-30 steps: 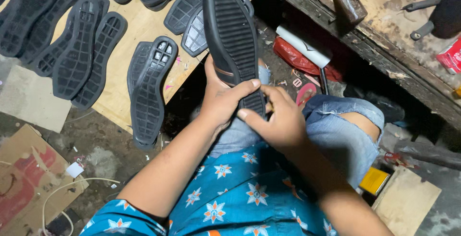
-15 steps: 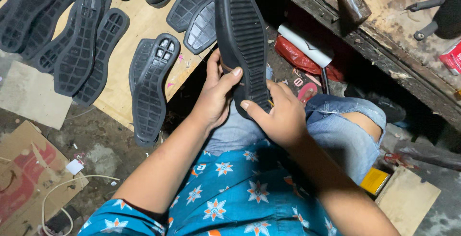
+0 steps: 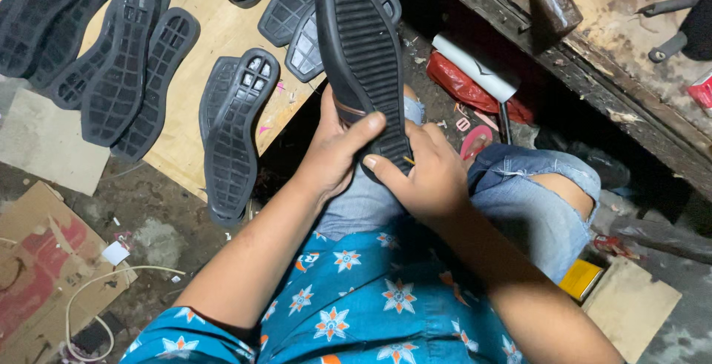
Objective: The person trims the edges of a black rubber shoe sole using a small pointed tool and red-handled scissors. They hold the sole in one hand and carefully scrape and cut along the perimeter, then place the trimmed sole on a wooden table with other soles.
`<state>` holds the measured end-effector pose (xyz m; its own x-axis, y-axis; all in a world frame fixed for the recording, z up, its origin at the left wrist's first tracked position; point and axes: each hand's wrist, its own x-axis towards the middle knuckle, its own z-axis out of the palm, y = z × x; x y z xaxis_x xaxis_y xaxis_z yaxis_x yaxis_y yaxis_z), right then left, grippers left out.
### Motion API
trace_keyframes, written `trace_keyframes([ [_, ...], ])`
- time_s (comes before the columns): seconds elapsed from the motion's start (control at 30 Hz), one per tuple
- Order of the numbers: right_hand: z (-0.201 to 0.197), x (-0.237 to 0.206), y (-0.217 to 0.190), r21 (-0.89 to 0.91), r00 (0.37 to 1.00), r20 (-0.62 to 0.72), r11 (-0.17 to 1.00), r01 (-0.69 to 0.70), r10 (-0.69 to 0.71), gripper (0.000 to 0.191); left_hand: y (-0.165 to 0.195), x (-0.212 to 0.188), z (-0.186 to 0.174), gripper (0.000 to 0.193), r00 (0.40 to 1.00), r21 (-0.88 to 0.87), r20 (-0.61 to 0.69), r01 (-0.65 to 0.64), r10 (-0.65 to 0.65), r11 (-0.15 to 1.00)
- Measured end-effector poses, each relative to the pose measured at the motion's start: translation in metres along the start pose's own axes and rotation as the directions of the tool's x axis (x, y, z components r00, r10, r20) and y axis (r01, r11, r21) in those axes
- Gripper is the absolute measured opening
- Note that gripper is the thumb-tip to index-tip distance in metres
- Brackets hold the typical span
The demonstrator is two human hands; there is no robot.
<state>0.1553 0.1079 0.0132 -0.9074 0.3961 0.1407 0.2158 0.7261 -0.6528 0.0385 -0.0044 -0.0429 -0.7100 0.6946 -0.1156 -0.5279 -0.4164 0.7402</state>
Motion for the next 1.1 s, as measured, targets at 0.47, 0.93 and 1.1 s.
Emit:
trace_keyframes([
  [0.47,-0.025,-0.033,0.005,0.482,0.992,-0.014,0.87,-0.102,0.124,0.063,0.057,0.002,0.048,0.028,0.986,-0.085,-0.128,0.099,-0.109,0.991],
  [0.93,-0.03,-0.039,-0.009,0.55,0.987,-0.157,0.832,0.069,0.021,0.058,0.048,-0.014,0.067,0.029,0.972,-0.035,-0.195,0.129,-0.133,0.991],
  [1.1,-0.035,-0.041,-0.009,0.449,0.988,-0.157,0.891,0.068,0.004,0.056,0.041,-0.014,0.066,0.03,0.98,-0.049,-0.157,0.118,-0.124,0.992],
])
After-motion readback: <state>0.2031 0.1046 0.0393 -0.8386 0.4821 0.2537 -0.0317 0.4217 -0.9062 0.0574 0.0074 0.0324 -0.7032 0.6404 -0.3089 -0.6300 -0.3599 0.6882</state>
